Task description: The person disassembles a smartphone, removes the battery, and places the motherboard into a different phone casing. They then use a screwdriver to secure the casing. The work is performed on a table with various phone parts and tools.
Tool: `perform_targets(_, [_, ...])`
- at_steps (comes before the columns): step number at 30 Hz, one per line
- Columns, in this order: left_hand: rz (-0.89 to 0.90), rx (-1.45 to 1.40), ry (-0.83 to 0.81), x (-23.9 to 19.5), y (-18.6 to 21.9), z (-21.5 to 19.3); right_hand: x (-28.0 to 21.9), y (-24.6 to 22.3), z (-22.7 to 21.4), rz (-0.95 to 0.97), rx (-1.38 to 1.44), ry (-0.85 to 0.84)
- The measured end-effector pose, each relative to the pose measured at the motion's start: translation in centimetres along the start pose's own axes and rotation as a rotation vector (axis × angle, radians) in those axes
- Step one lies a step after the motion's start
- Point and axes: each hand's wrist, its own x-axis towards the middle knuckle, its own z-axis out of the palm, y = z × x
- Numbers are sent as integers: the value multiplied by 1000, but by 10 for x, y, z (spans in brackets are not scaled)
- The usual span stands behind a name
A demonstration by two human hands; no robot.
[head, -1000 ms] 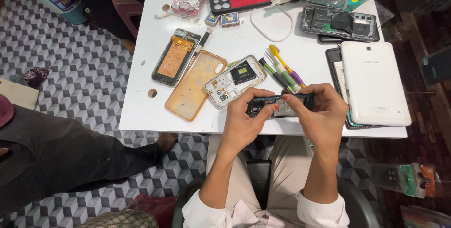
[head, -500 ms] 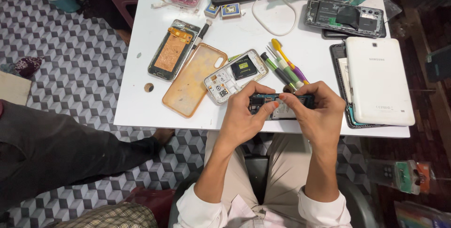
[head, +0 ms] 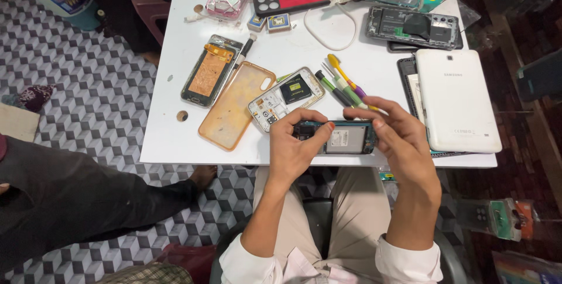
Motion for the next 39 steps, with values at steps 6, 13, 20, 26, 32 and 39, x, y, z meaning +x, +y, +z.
perform_targets(6, [-96,50,77,-2,3,4,-1,13,-3,53,-204,122])
perform_targets(13, [-98,-44,123,3,-6,3,-2,20,-10,41,-200,81])
perform_targets(20, [-115,-95,188,6,-6,2,1,2,-4,151,-98,-45])
perform_targets(26, [-131,-26,151,6,-3,3,4,2,1,148,-123,29])
perform_targets(32, [-160,-85,45,10,0,-3,3,0,-5,192,-118,20])
perform_targets(39, [-97,-45,87,6,-1,0,3,5,-10,164,-58,-29])
